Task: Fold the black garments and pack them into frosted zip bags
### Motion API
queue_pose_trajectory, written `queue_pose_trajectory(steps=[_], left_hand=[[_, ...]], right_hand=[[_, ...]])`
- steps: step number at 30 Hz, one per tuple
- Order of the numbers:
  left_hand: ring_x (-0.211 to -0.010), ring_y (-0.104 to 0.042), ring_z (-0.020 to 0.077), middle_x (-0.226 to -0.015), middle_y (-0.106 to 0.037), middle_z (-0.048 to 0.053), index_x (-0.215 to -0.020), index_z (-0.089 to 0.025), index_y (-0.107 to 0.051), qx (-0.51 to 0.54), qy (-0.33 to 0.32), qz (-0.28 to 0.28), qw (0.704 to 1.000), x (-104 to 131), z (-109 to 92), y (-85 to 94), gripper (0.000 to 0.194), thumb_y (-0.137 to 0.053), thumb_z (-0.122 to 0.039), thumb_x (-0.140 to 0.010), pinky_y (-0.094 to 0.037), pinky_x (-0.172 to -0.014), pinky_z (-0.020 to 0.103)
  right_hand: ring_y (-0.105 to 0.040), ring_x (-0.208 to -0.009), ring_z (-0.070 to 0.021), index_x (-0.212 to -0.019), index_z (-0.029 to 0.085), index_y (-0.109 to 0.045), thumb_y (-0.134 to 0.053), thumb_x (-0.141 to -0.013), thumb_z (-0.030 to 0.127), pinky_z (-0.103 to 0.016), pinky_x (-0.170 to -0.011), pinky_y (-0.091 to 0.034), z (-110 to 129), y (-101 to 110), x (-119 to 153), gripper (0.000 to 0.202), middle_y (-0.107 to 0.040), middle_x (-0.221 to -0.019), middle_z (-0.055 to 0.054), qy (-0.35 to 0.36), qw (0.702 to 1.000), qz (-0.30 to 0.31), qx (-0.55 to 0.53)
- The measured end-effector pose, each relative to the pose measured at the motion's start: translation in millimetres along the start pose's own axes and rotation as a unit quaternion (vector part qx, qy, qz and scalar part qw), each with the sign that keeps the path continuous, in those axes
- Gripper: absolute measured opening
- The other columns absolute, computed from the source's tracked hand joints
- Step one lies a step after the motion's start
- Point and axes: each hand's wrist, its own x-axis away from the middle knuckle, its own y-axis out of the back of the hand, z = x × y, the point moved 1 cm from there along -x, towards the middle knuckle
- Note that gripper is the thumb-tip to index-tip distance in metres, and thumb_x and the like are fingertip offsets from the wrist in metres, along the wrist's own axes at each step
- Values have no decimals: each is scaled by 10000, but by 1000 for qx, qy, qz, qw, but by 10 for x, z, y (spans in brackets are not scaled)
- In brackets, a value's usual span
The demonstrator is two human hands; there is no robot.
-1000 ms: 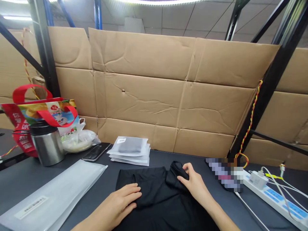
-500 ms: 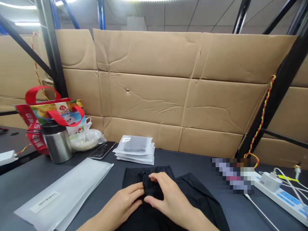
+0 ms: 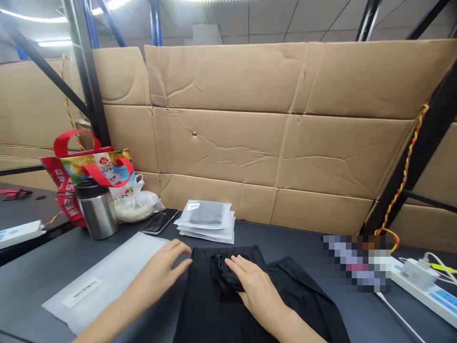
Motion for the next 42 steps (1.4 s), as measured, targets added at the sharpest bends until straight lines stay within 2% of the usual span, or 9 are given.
queue_pose_trajectory(steps=[6, 12, 19, 22, 25, 31, 33, 36, 42], left_hand=[[-631, -562, 207, -698, -616, 8, -708, -196, -574, -36, 172, 64, 982, 275, 870, 390, 347, -575, -539, -760, -401, -593, 272], [-528, -447, 154, -523, -446, -54, -658, -191, -547, 66, 196, 113, 972, 363, 943, 431, 321, -545, -495, -762, -319, -515, 232], [-554, -420, 143, -590, -421, -60, -719, -214, -491, 47, 162, 74, 983, 236, 324, 402, 234, -473, -423, -823, -314, -518, 223], [-485, -397, 130, -538, -384, -76, -737, -217, -454, 115, 106, 132, 979, 90, -197, 107, 214, -413, -383, -865, -288, -471, 219], [-465, -407, 126, -507, -414, -76, -725, -216, -460, 160, 66, 193, 966, -63, -575, -285, 203, -403, -344, -871, -285, -460, 220], [-448, -416, 110, -530, -460, -67, -689, -208, -462, 221, 39, 264, 938, -237, -654, -700, 168, -469, -309, -822, -306, -462, 224], [-418, -405, 108, -520, -461, -64, -710, -209, -465, 243, 48, 289, 925, -251, -588, -716, 192, -442, -349, -840, -304, -432, 223], [-414, -369, 103, -529, -430, -54, -738, -204, -475, 261, 70, 301, 915, -252, -488, -739, 257, -380, -409, -861, -279, -401, 222], [-442, -320, 100, -594, -346, -69, -797, -213, -414, 217, 90, 282, 930, -305, -408, -746, 314, -366, -520, -844, -286, -382, 216]], right_hand=[[-436, -1299, -262, -1365, 210, -479, -586, -631, -57, -422, -1078, -376, 13, 40, 9, 788, -491, -1397, -75, -18, 1000, 7, 1], [-434, -1301, -260, -1366, 187, -479, -567, -640, -62, -419, -1080, -371, 47, 58, 18, 773, -490, -1395, -86, -18, 1000, 13, 6], [-525, -1224, -234, -1288, 260, -557, -512, -767, 59, -394, -1037, -405, -7, 83, 11, 561, -596, -1295, -23, -62, 979, -74, -177], [-618, -1095, -261, -1156, 210, -642, -501, -864, 254, -380, -945, -470, -96, 154, -12, 327, -690, -1140, -51, -160, 923, -160, -312], [-598, -1122, -292, -1138, 136, -635, -455, -904, 437, -395, -947, -464, -232, 237, -11, 422, -688, -1130, -108, -237, 881, -219, -346], [-537, -1197, -294, -1240, 134, -573, -447, -911, 430, -416, -1011, -416, -368, 416, 122, 460, -636, -1224, -118, -263, 855, -302, -330], [-522, -1215, -283, -1266, 163, -566, -460, -886, 290, -433, -1042, -386, -284, 436, 181, 414, -622, -1253, -93, -172, 900, -269, -297], [-453, -1287, -209, -1330, 249, -515, -406, -762, 62, -399, -1100, -327, -71, 403, 258, 608, -524, -1374, -12, 28, 967, -88, -236], [-350, -1352, -158, -1335, 183, -510, -370, -483, 16, -348, -1140, -248, 94, 370, 325, 880, -449, -1432, -27, 111, 978, 142, -108]])
